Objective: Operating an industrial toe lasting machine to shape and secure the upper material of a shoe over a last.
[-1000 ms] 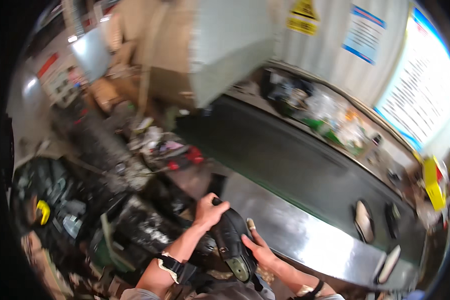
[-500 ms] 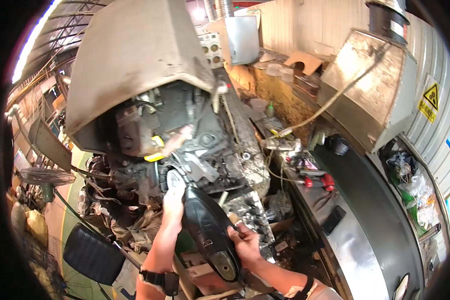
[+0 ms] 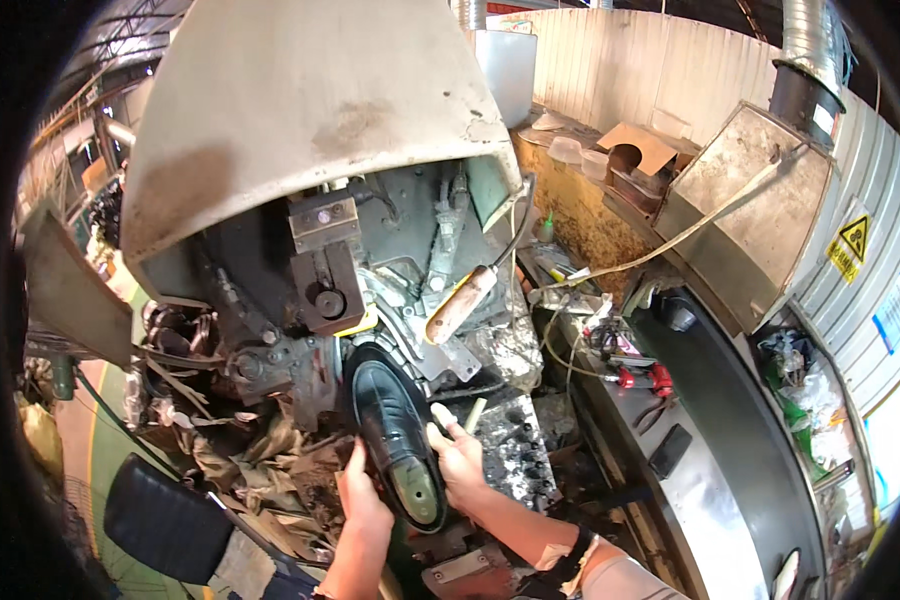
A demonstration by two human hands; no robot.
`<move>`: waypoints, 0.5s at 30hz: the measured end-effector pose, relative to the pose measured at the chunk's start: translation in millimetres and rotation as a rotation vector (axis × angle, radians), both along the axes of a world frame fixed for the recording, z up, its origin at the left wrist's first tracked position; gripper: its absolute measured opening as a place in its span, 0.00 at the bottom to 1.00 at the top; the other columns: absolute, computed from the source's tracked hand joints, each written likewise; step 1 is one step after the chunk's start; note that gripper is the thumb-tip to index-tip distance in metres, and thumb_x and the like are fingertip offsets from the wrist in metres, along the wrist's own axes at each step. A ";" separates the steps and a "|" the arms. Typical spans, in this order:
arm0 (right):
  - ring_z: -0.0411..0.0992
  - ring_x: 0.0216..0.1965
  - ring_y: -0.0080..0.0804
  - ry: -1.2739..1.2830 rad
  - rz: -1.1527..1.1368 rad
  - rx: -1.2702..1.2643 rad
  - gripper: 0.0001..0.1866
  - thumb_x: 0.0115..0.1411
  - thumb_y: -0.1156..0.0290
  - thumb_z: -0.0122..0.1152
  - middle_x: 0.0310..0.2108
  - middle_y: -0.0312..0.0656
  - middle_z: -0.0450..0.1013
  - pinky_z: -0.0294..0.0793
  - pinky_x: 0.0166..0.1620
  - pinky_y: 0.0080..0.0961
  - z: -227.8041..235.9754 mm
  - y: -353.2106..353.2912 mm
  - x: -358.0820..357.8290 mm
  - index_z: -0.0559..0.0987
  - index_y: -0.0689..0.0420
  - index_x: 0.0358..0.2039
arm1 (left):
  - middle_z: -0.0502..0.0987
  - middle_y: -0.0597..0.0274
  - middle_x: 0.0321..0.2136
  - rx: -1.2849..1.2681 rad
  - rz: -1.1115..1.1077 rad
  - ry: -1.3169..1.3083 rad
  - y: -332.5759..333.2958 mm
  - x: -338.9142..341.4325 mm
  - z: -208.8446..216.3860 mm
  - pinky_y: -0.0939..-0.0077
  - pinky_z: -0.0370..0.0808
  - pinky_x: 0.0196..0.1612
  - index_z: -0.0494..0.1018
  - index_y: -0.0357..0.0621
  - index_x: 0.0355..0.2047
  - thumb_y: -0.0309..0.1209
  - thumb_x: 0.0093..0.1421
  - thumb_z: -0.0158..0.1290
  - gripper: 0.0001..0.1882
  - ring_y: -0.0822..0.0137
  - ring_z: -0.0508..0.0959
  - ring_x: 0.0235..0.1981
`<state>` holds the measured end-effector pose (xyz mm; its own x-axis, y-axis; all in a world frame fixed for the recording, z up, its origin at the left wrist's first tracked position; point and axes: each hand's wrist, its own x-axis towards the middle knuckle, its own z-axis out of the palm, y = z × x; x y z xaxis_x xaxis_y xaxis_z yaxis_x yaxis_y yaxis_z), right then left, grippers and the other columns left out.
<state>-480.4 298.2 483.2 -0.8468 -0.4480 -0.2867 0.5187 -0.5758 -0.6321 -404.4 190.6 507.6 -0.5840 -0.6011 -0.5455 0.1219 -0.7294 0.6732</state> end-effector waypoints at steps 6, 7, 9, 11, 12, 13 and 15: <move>0.77 0.41 0.27 -0.013 -0.003 0.039 0.30 0.69 0.74 0.58 0.46 0.45 0.79 0.79 0.45 0.27 -9.4 -9.5 -12.7 0.60 0.56 0.69 | 0.82 0.61 0.37 0.135 0.002 0.166 -15.2 -15.3 -27.4 0.74 0.74 0.37 0.78 0.36 0.44 0.43 0.66 0.59 0.20 0.68 0.79 0.32; 0.77 0.41 0.27 -0.010 -0.004 0.044 0.30 0.69 0.74 0.57 0.46 0.45 0.79 0.79 0.45 0.27 -9.4 -10.1 -14.4 0.60 0.57 0.70 | 0.82 0.58 0.40 0.130 0.017 0.159 -14.2 -16.4 -26.7 0.70 0.76 0.43 0.77 0.34 0.46 0.42 0.66 0.59 0.21 0.65 0.81 0.37; 0.77 0.41 0.26 -0.009 -0.011 0.042 0.30 0.70 0.74 0.57 0.46 0.44 0.79 0.79 0.44 0.26 -8.2 -10.2 -15.8 0.60 0.57 0.69 | 0.82 0.56 0.43 0.122 0.013 0.180 -14.4 -16.7 -28.9 0.66 0.75 0.48 0.76 0.32 0.46 0.41 0.66 0.59 0.22 0.62 0.80 0.41; 0.77 0.41 0.26 -0.014 -0.007 0.049 0.29 0.70 0.74 0.56 0.46 0.43 0.78 0.79 0.44 0.26 -9.0 -9.7 -15.7 0.61 0.57 0.69 | 0.82 0.56 0.42 0.112 0.028 0.173 -13.9 -17.9 -30.6 0.67 0.75 0.47 0.76 0.31 0.46 0.41 0.67 0.58 0.21 0.63 0.80 0.40; 0.79 0.39 0.28 -0.024 -0.028 0.050 0.24 0.69 0.76 0.57 0.45 0.43 0.78 0.82 0.42 0.27 -8.6 -10.3 -16.2 0.66 0.59 0.64 | 0.82 0.57 0.42 0.094 0.040 0.156 -12.1 -18.6 -27.5 0.67 0.76 0.46 0.76 0.31 0.45 0.40 0.67 0.58 0.20 0.63 0.80 0.40; 0.79 0.39 0.28 -0.022 -0.027 0.047 0.24 0.69 0.76 0.57 0.45 0.43 0.78 0.82 0.42 0.27 -7.8 -10.5 -16.3 0.66 0.59 0.64 | 0.82 0.57 0.42 0.091 0.041 0.159 -12.2 -19.4 -27.1 0.67 0.76 0.46 0.76 0.31 0.45 0.40 0.67 0.58 0.20 0.63 0.80 0.40; 0.79 0.39 0.28 -0.040 -0.007 0.025 0.24 0.69 0.76 0.57 0.44 0.43 0.79 0.82 0.42 0.27 -7.1 -9.8 -16.5 0.66 0.59 0.64 | 0.82 0.57 0.40 0.103 0.049 0.141 -12.4 -19.0 -29.0 0.67 0.76 0.45 0.76 0.33 0.42 0.40 0.66 0.59 0.19 0.64 0.80 0.38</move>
